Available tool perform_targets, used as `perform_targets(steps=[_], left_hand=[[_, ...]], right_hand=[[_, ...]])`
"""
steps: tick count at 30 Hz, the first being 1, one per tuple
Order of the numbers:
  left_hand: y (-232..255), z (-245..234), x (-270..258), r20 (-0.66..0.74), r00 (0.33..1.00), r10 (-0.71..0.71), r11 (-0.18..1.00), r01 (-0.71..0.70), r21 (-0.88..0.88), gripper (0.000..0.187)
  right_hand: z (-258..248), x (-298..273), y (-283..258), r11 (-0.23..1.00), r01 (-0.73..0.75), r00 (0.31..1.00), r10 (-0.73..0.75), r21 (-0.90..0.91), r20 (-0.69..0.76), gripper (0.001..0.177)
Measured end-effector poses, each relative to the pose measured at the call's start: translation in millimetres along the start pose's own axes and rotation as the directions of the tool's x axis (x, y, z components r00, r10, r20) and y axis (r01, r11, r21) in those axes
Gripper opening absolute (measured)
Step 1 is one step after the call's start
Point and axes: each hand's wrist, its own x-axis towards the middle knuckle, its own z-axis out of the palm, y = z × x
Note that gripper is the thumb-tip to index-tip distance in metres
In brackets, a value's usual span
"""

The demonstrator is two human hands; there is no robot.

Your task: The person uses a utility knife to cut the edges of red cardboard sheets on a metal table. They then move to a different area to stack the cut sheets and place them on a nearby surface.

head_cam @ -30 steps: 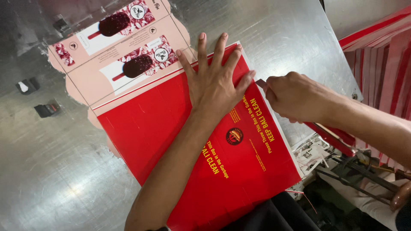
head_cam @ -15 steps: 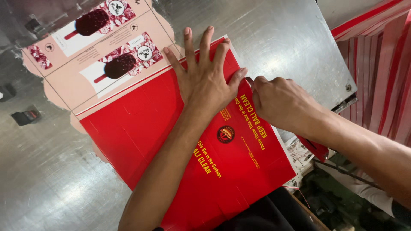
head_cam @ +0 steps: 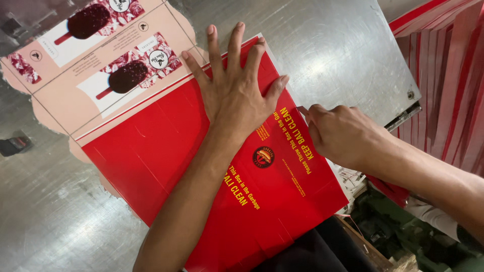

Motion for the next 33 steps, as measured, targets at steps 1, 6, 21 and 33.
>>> perform_targets(steps=[1, 6, 21, 33], left_hand=[[1, 0, 1, 0.005, 1.0, 0.002, 1.0, -0.002, 0.002, 0.063], [3, 0, 11, 0.171, 0.984, -0.045, 0.999, 0.039, 0.038, 0.099], [-1, 3, 50, 0.28, 0.96, -0.004, 0.993, -0.03, 0.115, 0.116], [1, 0, 55, 0.333, 0.942, -0.036, 0.993, -0.003, 0.117, 0.118]], right_hand=[[1, 2, 3, 1.0, 0.002, 1.0, -0.002, 0.005, 0.003, 0.033], [-28, 2, -2, 0.999, -0.028, 0.995, 0.024, 0.045, 0.096, 0.04], [-39, 31, 7, 0.997, 0.06, 0.996, -0.057, 0.046, -0.062, 0.035], [-34, 32, 11, 0.998, 0.07, 0.991, -0.069, 0.005, -0.114, 0.031]])
